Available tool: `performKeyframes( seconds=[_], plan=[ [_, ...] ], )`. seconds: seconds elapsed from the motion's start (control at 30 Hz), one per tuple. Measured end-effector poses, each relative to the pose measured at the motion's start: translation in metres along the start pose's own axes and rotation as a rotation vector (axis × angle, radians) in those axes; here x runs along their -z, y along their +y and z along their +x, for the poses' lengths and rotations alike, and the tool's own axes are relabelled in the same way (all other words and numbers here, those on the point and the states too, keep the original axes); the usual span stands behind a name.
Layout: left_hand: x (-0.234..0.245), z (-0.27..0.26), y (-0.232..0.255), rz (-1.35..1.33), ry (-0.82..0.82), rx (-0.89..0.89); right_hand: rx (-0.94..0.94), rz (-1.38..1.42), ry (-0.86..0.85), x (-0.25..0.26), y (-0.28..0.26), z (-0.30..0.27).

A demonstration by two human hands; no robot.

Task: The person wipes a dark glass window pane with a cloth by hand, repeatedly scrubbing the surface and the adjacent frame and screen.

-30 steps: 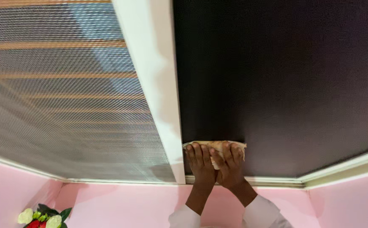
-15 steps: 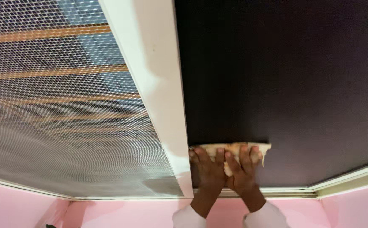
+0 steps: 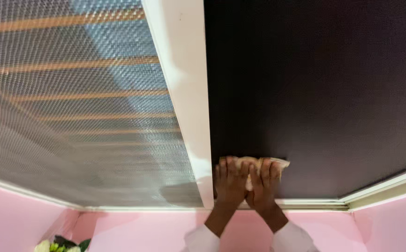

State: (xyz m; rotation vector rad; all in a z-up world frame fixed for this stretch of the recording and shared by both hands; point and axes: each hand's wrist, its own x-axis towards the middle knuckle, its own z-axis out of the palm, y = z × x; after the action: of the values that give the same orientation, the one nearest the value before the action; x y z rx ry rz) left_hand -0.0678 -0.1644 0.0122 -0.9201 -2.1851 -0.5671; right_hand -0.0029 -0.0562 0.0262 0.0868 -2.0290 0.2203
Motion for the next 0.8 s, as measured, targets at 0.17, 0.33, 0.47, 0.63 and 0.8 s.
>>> performKeyframes(
  seconds=[0.17, 0.33, 0.47, 0.63, 0.8],
  plan=[
    [0.075, 0.083, 0.006, 0.081, 0.227, -0.061, 0.131, -0.055, 0.132, 0.049, -0.020, 0.114],
    [0.080, 0.110, -0.001, -0.021, 0.341, -0.079, 0.235, -0.088, -0.111, 0.066, -0.019, 0.152],
    [0.048, 0.080, -0.003, -0.028, 0.449, -0.032, 0.218, -0.072, -0.053, 0.042, -0.019, 0.115],
    [0.003, 0.018, -0.006, -0.056, 0.359, 0.014, 0.114, -0.055, -0.127, 0.006, -0.011, 0.044],
    [-0.050, -0.040, -0.013, 0.059, 0.269, 0.069, 0.141, -0.015, -0.108, -0.023, -0.004, -0.016]
  ],
)
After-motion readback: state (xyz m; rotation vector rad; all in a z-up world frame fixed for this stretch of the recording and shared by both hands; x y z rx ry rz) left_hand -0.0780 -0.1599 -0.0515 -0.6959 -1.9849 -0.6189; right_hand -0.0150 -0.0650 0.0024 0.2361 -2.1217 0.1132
